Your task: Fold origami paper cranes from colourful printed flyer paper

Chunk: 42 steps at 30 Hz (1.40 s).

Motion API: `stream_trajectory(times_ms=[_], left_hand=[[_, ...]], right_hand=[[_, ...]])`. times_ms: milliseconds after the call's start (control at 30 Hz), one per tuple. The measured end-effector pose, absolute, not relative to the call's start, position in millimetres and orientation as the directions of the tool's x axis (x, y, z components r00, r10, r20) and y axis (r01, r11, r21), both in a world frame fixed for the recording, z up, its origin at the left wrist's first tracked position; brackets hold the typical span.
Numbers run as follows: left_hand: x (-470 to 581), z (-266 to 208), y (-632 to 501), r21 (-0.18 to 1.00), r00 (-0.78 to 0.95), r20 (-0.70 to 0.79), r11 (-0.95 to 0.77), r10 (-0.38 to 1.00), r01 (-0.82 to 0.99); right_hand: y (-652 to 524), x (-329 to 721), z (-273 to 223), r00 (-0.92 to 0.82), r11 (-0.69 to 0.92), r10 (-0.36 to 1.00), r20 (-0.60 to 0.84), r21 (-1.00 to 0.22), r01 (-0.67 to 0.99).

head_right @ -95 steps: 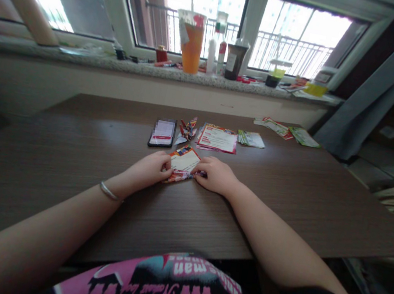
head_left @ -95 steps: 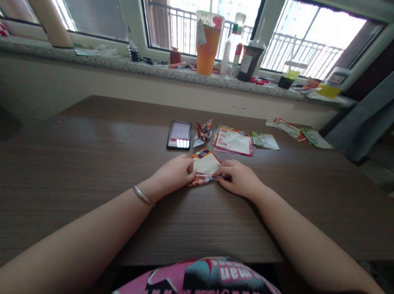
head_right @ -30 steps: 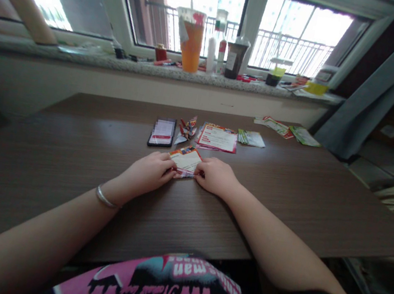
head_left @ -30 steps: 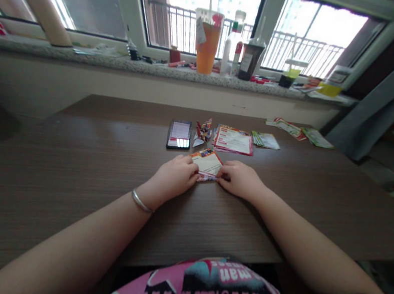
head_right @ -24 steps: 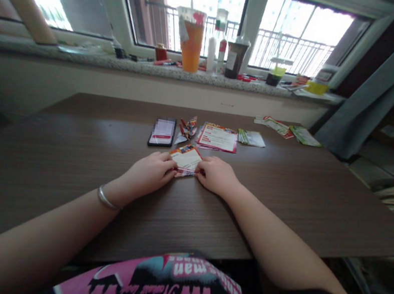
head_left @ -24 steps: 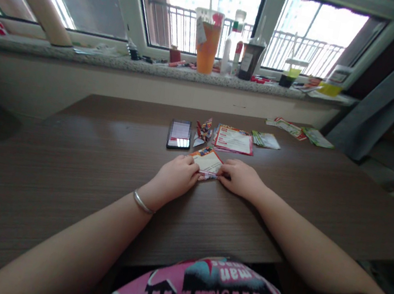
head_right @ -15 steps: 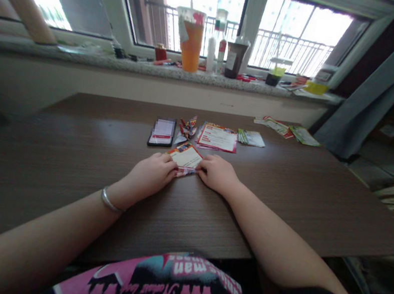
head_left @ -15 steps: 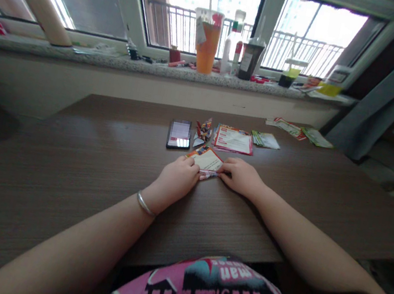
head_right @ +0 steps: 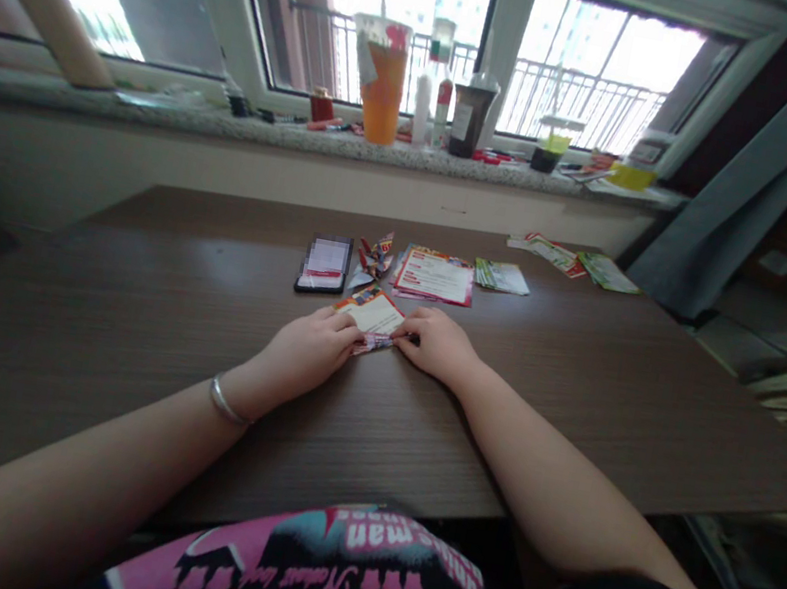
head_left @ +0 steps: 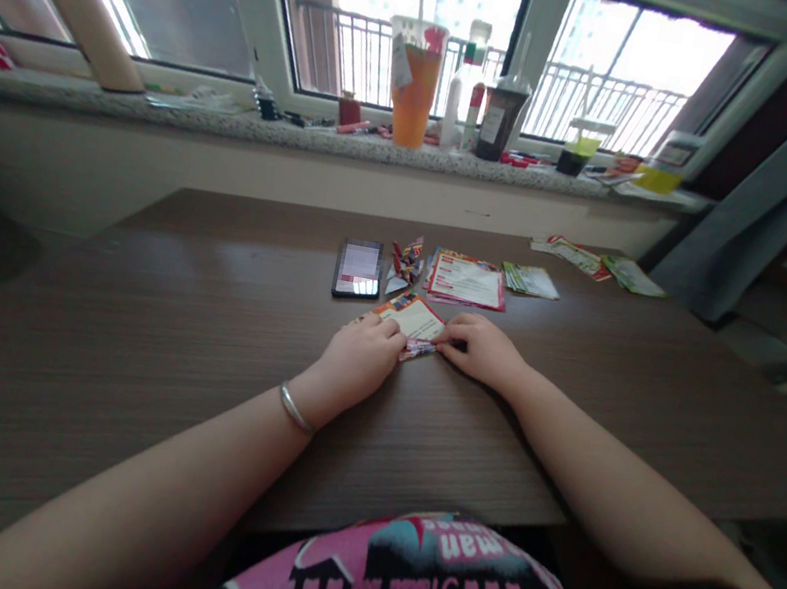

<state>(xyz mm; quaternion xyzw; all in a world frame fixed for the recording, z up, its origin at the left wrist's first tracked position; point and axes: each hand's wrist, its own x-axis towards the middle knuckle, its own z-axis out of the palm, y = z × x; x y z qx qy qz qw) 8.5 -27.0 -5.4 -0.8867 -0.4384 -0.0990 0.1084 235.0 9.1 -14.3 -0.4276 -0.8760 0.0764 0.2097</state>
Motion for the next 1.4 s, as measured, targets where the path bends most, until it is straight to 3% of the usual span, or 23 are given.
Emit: stream_trajectory(times_ms=[400, 733, 1000, 1400], left_hand=[[5.4, 6.3, -26.6, 0.002, 0.656, 0.215, -0.672, 0.724, 0.741], [0.7, 7.1, -26.8, 0.009, 0.673, 0.180, -0.686, 0.717, 0.728], [5.5, 5.3, -32.2, -0.085, 0.686, 0.213, -0.687, 0.695, 0.722], [12.7, 1.5, -32.8, -0.043, 0.728, 0.196, -0.736, 0.657, 0.675]], right_hand=[[-4.2, 232.0, 1.8, -0.576, 0.604, 0.788, 0.215, -0.090, 0.792], [-5.3, 231.6, 2.9, -0.561, 0.588, 0.801, 0.211, -0.099, 0.803], [-4.4, 232.4, 1.8, -0.552, 0.583, 0.807, 0.213, -0.129, 0.802], [-2.7, 231.9, 1.0, -0.569, 0.597, 0.796, 0.206, -0.116, 0.794]])
